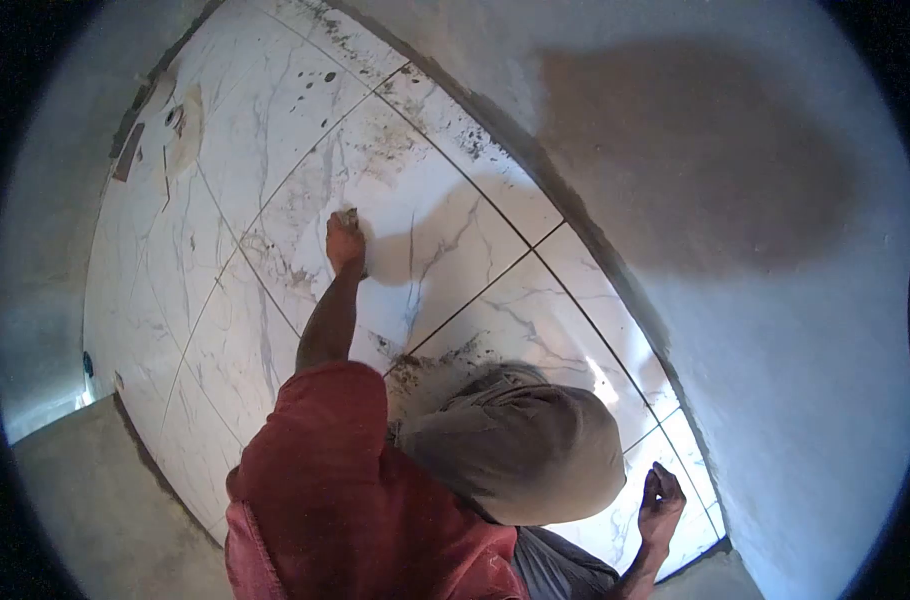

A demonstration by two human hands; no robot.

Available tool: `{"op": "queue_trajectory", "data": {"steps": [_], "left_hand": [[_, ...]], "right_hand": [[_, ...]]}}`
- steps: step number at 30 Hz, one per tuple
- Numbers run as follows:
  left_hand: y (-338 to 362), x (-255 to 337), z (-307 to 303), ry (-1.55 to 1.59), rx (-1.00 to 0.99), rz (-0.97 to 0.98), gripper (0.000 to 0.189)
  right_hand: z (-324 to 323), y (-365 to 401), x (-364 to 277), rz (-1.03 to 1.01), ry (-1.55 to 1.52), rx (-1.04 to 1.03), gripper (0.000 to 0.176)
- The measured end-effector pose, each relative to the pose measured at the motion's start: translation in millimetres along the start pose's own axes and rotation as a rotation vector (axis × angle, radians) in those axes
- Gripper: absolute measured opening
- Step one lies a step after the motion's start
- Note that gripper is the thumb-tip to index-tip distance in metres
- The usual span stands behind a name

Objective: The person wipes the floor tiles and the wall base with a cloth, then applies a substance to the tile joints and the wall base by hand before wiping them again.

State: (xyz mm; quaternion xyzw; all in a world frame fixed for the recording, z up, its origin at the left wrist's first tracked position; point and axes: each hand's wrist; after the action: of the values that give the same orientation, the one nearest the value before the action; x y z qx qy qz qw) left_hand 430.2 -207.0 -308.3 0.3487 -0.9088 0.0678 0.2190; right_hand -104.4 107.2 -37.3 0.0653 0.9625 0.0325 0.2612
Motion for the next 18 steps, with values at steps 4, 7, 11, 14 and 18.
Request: {"op": "queue_trajectory", "data": {"steps": [4,7,11,14,18], "left_hand": [[20,35,-11,-0.018,0.089,-0.141,0.029],[15,21,-2,-0.012,0.114,-0.053,0.027],[10,23,-6,-0.046,0.037,-0.096,0.031],[-4,21,-4,-0.083,0.099,-0.130,0.038],[-45,6,7,-0.179,0.125,-0.125,0.045]], "right_hand": [[-3,2,12,-0.011,-0.044,-0.055,0.015],[3,3,45,0.048,-0.156,-0.013,0.017],[18,-9,67,0.239,-0.155,-0.091,0.020],[54,-4,110,0.082,0.016,-0.347,0.020],[63,-42,67,0.122,0.013,-0.397,0.020]]}}
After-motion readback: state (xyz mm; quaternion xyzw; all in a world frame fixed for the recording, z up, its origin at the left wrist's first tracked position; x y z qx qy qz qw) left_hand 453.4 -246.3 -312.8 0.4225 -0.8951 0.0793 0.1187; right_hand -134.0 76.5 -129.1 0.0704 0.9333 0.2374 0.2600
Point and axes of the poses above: each hand's wrist, its own y-axis away from the middle knuckle, its own z-axis out of the palm, x = y × z, and after that the axes turned 12 degrees about -z, right-handed
